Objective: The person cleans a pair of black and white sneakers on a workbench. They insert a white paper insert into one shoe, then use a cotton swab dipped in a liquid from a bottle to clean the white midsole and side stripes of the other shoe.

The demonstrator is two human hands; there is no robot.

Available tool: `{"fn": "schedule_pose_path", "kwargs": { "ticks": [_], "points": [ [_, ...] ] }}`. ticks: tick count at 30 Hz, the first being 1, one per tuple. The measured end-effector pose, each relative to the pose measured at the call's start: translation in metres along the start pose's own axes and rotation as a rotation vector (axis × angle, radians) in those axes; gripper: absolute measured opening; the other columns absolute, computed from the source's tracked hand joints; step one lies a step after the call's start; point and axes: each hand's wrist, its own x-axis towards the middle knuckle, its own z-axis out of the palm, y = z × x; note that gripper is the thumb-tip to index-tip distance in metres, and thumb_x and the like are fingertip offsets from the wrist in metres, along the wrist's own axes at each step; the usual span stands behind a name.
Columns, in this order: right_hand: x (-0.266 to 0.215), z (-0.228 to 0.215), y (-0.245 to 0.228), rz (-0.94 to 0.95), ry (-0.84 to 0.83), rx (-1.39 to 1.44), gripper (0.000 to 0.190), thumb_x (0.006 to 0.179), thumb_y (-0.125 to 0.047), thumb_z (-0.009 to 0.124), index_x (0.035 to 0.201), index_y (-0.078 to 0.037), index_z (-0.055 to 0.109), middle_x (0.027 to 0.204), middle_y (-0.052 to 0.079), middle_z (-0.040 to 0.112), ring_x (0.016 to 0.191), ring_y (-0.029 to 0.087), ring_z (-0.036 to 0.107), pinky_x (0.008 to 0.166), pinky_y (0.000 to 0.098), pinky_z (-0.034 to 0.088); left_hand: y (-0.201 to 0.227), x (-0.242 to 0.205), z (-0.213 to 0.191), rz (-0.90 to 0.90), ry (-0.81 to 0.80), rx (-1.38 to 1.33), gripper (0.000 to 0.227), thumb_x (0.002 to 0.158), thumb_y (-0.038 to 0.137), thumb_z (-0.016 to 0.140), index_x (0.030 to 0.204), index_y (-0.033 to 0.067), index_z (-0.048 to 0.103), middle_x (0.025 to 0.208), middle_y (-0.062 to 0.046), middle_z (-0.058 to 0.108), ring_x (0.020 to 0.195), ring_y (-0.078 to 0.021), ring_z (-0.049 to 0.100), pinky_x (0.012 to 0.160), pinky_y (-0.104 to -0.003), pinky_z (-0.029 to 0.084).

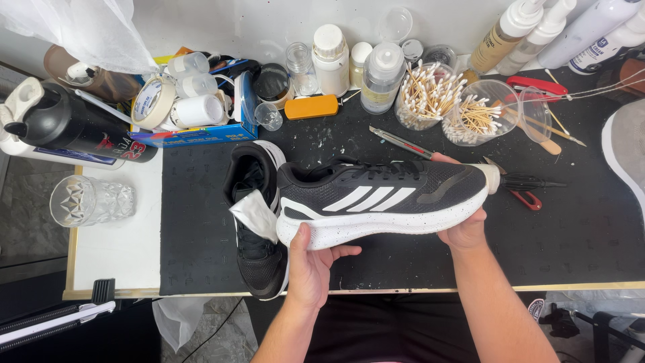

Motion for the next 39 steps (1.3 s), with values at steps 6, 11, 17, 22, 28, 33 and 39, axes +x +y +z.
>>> {"fn": "schedule_pose_path", "kwargs": {
  "ticks": [6,11,17,22,28,33,39],
  "points": [
    [0.0,-0.003,0.004,-0.015,0.025,0.007,0.117,0.076,-0.066,0.084,0.153,0.009,0.039,0.148,0.017,0.058,0.13,0.023,0.063,0.109,0.0406,0.054,0.001,0.001,-0.007,-0.035,-0.015,-0.003,0.069,0.099,0.055,0.044,0.134,-0.003,0.056,0.127,-0.021,0.069,0.118,-0.0312,0.068,0.084,-0.049,0.061],
    [0.0,0.003,-0.002,0.0,-0.031,0.022,0.12,0.078,-0.068,0.082,0.159,0.008,0.038,0.143,0.023,0.057,0.131,0.028,0.062,0.11,0.0448,0.054,-0.004,0.003,-0.027,-0.07,-0.041,0.008,0.065,0.1,0.05,0.051,0.131,-0.0059,0.059,0.124,-0.021,0.071,0.116,-0.0296,0.069,0.093,-0.047,0.059],
    [0.008,0.025,-0.013,-0.016,-0.074,-0.043,0.118,0.076,-0.076,0.078,0.154,0.002,0.037,0.146,0.027,0.056,0.133,0.033,0.061,0.111,0.0487,0.053,-0.016,0.008,-0.048,-0.05,-0.046,0.013,0.069,0.095,0.051,0.065,0.135,-0.0051,0.057,0.122,-0.019,0.071,0.114,-0.0287,0.069,0.098,-0.047,0.056],
    [0.005,0.023,-0.01,-0.035,0.003,-0.089,0.118,0.077,-0.075,0.078,0.156,0.002,0.037,0.144,0.022,0.058,0.134,0.031,0.061,0.113,0.0466,0.053,-0.024,0.008,-0.054,-0.071,-0.004,0.084,0.08,0.086,0.055,0.072,0.143,0.0028,0.05,0.134,-0.013,0.065,0.127,-0.0236,0.063,0.11,-0.042,0.047],
    [0.0,0.009,-0.003,-0.104,0.065,-0.128,0.108,0.084,-0.065,0.08,0.158,0.003,0.039,0.141,0.012,0.062,0.129,0.021,0.064,0.11,0.0367,0.055,-0.023,0.006,-0.054,-0.024,-0.072,0.159,0.085,0.085,0.059,0.068,0.146,0.0042,0.045,0.136,-0.011,0.063,0.125,-0.0217,0.062,0.105,-0.04,0.049],
    [0.001,0.006,0.001,-0.143,0.092,-0.071,0.1,0.09,-0.058,0.079,0.158,0.005,0.042,0.133,0.011,0.065,0.118,0.017,0.068,0.101,0.0306,0.056,-0.023,0.002,-0.052,-0.036,-0.089,0.186,0.08,0.095,0.064,0.056,0.138,-0.0032,0.052,0.124,-0.018,0.068,0.112,-0.0253,0.069,0.094,-0.042,0.057],
    [0.002,0.004,0.002,-0.155,0.114,-0.013,0.097,0.089,-0.051,0.082,0.156,0.005,0.042,0.134,0.01,0.066,0.117,0.016,0.069,0.103,0.0315,0.058,-0.014,-0.001,-0.048,-0.032,-0.096,0.199,0.081,0.095,0.067,0.048,0.138,-0.0021,0.052,0.127,-0.016,0.068,0.114,-0.0255,0.068,0.093,-0.043,0.057]
  ]
}}
